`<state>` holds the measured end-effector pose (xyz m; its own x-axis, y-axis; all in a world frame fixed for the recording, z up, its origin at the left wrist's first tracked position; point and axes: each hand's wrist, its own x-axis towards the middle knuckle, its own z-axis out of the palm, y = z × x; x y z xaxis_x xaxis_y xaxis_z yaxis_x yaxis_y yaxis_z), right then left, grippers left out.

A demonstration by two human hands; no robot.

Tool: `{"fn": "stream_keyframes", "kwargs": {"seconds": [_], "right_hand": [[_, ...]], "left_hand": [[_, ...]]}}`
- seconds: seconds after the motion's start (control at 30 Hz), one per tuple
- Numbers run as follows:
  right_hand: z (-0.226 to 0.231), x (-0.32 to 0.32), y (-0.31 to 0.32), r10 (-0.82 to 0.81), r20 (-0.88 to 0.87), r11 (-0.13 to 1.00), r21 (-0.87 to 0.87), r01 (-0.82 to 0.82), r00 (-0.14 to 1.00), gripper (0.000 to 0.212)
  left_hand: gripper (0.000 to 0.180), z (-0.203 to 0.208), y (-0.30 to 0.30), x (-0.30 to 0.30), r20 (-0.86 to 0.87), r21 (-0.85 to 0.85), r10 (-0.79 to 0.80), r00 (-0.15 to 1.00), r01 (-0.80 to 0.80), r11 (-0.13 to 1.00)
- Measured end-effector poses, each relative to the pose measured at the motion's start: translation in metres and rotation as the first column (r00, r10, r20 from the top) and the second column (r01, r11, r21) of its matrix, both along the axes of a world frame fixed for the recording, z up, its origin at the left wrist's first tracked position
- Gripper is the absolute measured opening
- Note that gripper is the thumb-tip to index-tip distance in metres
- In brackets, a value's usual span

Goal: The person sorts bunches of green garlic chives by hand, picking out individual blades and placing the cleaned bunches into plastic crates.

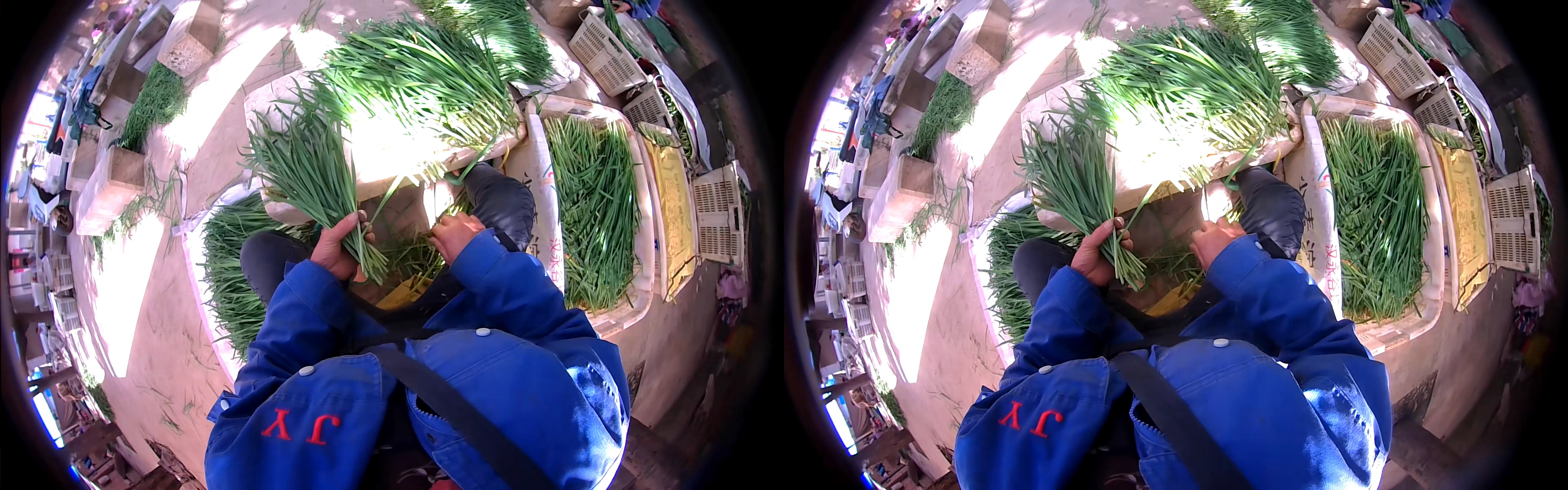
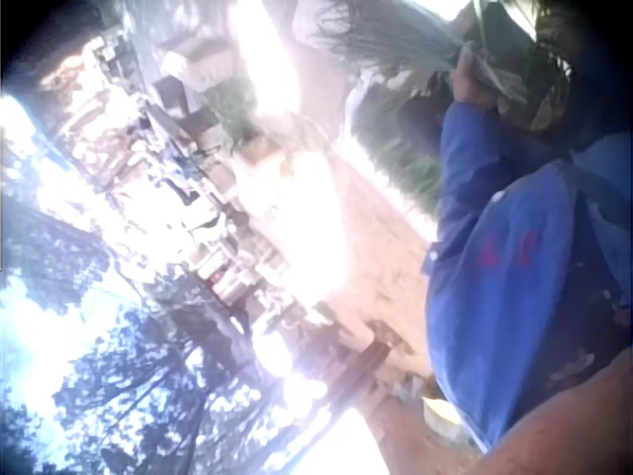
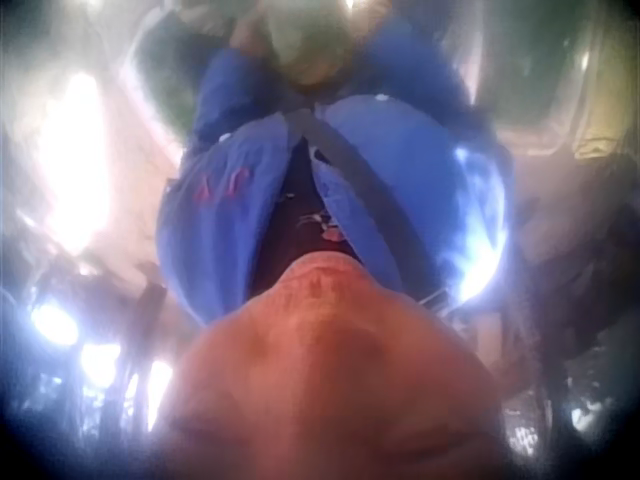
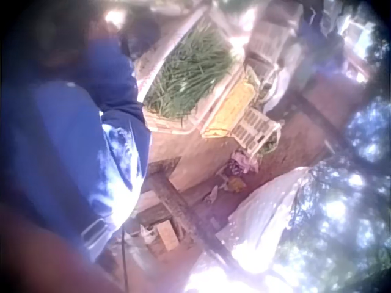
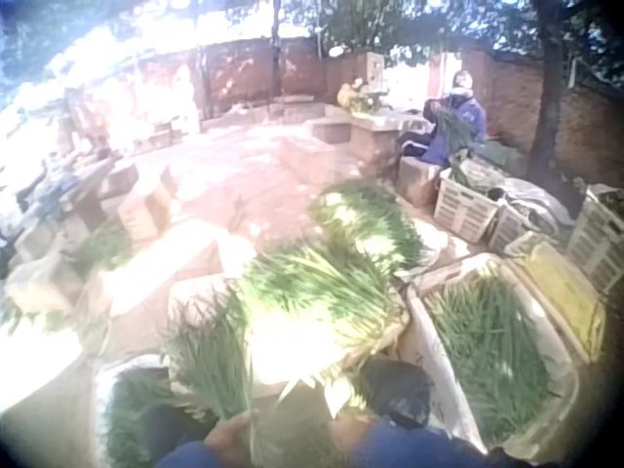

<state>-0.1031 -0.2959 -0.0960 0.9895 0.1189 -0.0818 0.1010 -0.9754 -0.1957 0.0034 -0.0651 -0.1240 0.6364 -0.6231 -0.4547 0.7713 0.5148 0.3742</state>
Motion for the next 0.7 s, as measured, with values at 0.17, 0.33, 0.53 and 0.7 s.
{"fn": "stream_keyframes", "kwargs": {"seconds": [0.17,0.33,0.53,0.7], "right_hand": [[0.007,0.039,0.027,-0.016,-0.419,0.285,0.869,0.406,0.908,0.031],[0.033,0.056,0.045,0.067,-0.525,-0.149,0.836,0.529,0.848,0.028],[0.064,0.019,-0.009,0.424,-0.14,-0.131,0.968,0.214,0.895,0.014],[0.013,0.015,-0.052,0.263,-0.296,0.912,0.387,-0.137,0.918,0.04]], "left_hand": [[0.025,0.017,0.003,-0.004,0.111,0.005,0.001,0.994,-0.002,1.0],[0.032,0.022,0.007,-0.005,0.207,0.154,-0.067,0.976,0.035,0.987],[0.034,0.035,0.011,0.005,0.202,0.048,0.062,0.977,-0.073,0.996],[0.033,0.044,0.023,0.026,0.302,0.041,0.077,0.95,-0.094,0.995]]}}
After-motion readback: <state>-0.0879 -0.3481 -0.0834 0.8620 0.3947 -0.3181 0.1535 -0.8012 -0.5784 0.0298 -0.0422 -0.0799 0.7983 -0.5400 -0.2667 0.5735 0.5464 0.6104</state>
